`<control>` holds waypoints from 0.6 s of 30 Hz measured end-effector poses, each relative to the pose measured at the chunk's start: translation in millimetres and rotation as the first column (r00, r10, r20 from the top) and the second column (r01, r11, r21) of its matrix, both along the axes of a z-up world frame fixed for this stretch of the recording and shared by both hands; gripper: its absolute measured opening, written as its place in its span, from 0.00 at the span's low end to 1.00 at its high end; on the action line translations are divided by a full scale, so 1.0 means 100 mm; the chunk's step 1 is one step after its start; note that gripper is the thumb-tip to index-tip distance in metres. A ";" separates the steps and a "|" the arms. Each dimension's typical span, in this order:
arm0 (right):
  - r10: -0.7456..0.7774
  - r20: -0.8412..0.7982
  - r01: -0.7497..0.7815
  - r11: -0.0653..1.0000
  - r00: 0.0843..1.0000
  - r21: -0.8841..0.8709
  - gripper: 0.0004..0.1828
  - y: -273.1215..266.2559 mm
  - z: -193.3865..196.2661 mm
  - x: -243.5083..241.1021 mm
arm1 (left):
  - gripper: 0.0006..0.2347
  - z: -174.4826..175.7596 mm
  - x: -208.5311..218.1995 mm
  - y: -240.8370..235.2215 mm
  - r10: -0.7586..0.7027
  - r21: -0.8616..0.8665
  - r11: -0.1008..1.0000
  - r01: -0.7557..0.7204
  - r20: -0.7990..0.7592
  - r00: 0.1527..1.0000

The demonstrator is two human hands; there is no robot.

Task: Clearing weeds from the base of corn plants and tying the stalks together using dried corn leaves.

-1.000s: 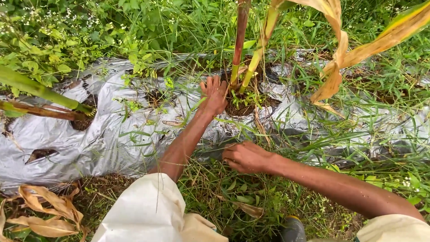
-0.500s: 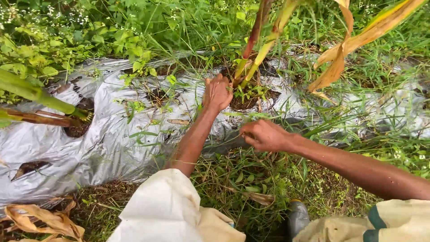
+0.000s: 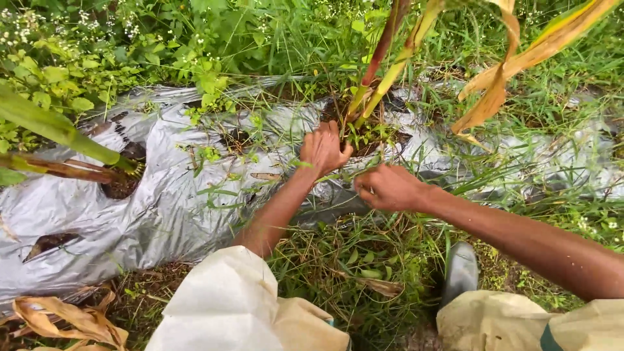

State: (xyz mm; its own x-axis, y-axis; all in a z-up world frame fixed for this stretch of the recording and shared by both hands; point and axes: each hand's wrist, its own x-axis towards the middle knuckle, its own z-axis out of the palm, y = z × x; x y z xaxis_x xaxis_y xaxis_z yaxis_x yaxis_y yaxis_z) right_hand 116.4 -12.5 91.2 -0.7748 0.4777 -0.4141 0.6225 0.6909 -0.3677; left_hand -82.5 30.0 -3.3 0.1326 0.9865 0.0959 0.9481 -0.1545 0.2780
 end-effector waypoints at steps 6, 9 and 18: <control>-0.184 -0.162 0.168 0.980 0.970 -0.108 0.12 0.33 -0.37 0.14 | 0.23 -0.06 -0.03 0.18 0.084 -0.053 0.995 -0.082 0.030 0.996; -0.243 -0.289 0.178 0.956 0.926 -0.234 0.13 0.47 -0.52 0.15 | 0.21 -0.04 -0.01 0.17 0.042 0.032 0.998 -0.045 0.080 0.996; -0.084 -0.295 0.132 0.980 0.952 0.148 0.18 0.32 -0.43 0.17 | 0.23 0.15 0.09 -0.65 -0.033 0.331 0.937 -0.112 0.404 0.914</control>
